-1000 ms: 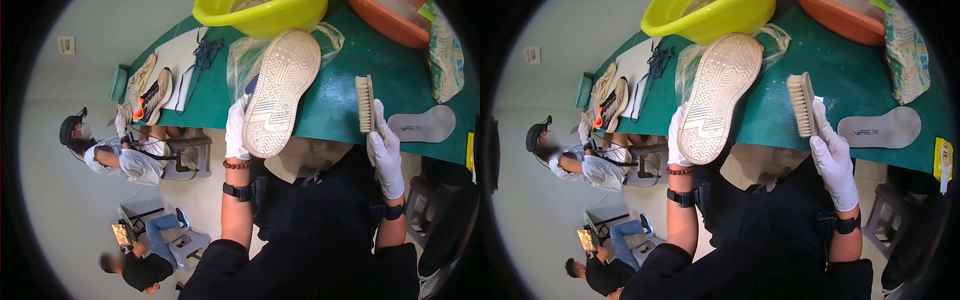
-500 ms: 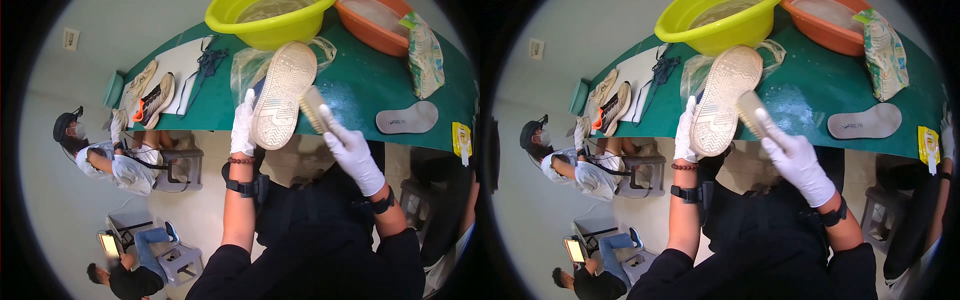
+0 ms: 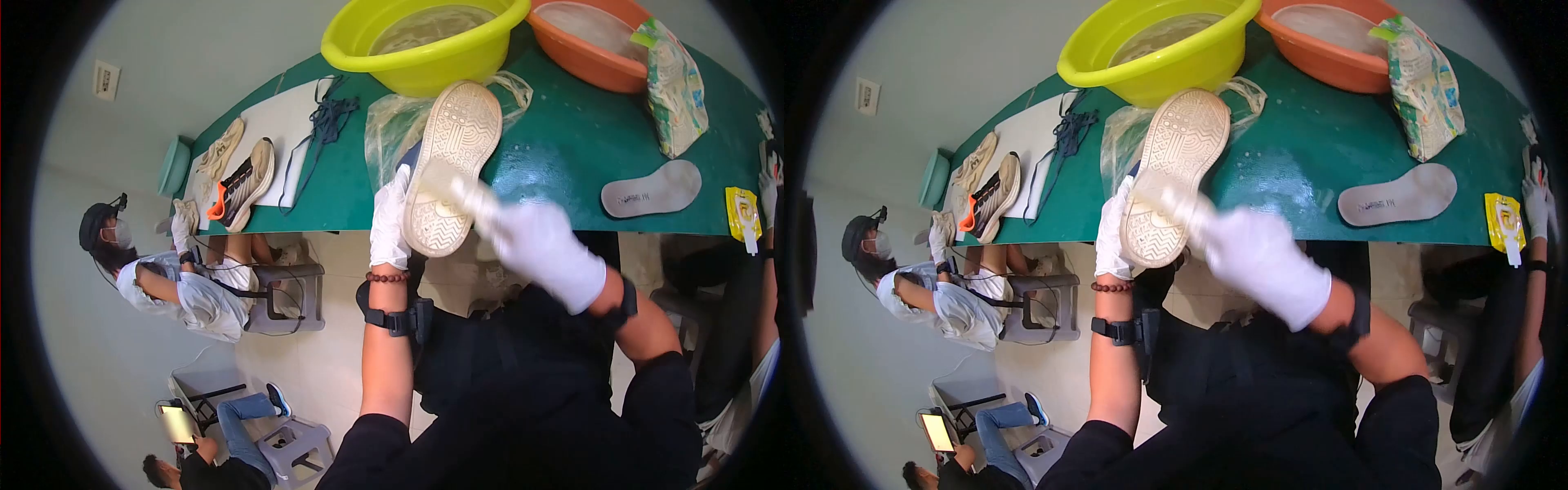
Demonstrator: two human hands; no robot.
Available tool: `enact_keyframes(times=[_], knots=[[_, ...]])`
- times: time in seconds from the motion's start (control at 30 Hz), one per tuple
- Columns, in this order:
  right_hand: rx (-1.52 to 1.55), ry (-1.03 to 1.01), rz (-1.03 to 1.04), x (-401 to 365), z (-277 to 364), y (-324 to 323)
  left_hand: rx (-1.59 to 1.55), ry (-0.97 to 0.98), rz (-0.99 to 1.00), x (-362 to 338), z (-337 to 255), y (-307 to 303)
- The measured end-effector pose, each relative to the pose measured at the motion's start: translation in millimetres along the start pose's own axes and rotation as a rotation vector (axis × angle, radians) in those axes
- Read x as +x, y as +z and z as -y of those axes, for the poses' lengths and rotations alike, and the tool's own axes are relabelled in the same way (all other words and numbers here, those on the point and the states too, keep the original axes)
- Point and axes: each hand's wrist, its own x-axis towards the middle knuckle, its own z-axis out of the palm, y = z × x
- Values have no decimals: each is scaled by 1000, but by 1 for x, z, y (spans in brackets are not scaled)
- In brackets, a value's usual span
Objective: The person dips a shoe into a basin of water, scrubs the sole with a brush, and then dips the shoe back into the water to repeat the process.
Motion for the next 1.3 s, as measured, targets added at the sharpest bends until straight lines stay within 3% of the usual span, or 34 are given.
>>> enact_keyframes(times=[0.03,0.07,0.17,0.2,0.27,0.3,0.37,0.43,0.5,0.53,0.63,0.7,0.77,0.9,1.03,1.13,1.3], knots=[[-42,87,-54,14,-17,7,28,23,11,-5,-4,5],[-66,152,-111,24,-33,13,-147,-89,-44,-9,-9,15],[101,-16,-12,2,3,-4,134,32,-10,-5,-3,4],[143,-174,18,-13,11,2,-29,-72,-7,-5,-4,2],[10,-225,-241,1,-5,20,23,-62,-19,-2,-2,1],[-19,-7,-34,5,-9,8,44,-60,-26,-3,-1,2],[-1,148,-153,27,-42,17,25,-41,-41,-5,-1,6],[30,7,-203,12,-19,25,-23,-56,-66,-3,0,4],[152,-191,-102,-15,11,20,149,67,-49,-5,-2,3],[114,-149,-85,-12,6,21,252,135,-21,-3,2,-3],[-101,141,-118,28,-31,19,2,-65,-62,4,7,-4],[90,381,-103,65,-67,15,-36,-93,-28,-1,2,-1],[114,416,-25,76,-80,0,-88,-85,-17,-5,-1,4],[427,392,-168,38,-79,-15,-137,-75,-14,-6,-4,8],[850,232,-289,-23,-84,-4,-108,-53,-49,4,13,-11],[933,285,-164,-51,-86,-2,-88,-26,-29,6,16,-14],[1062,240,-225,-57,-88,2,-382,-214,4,11,6,-9]])
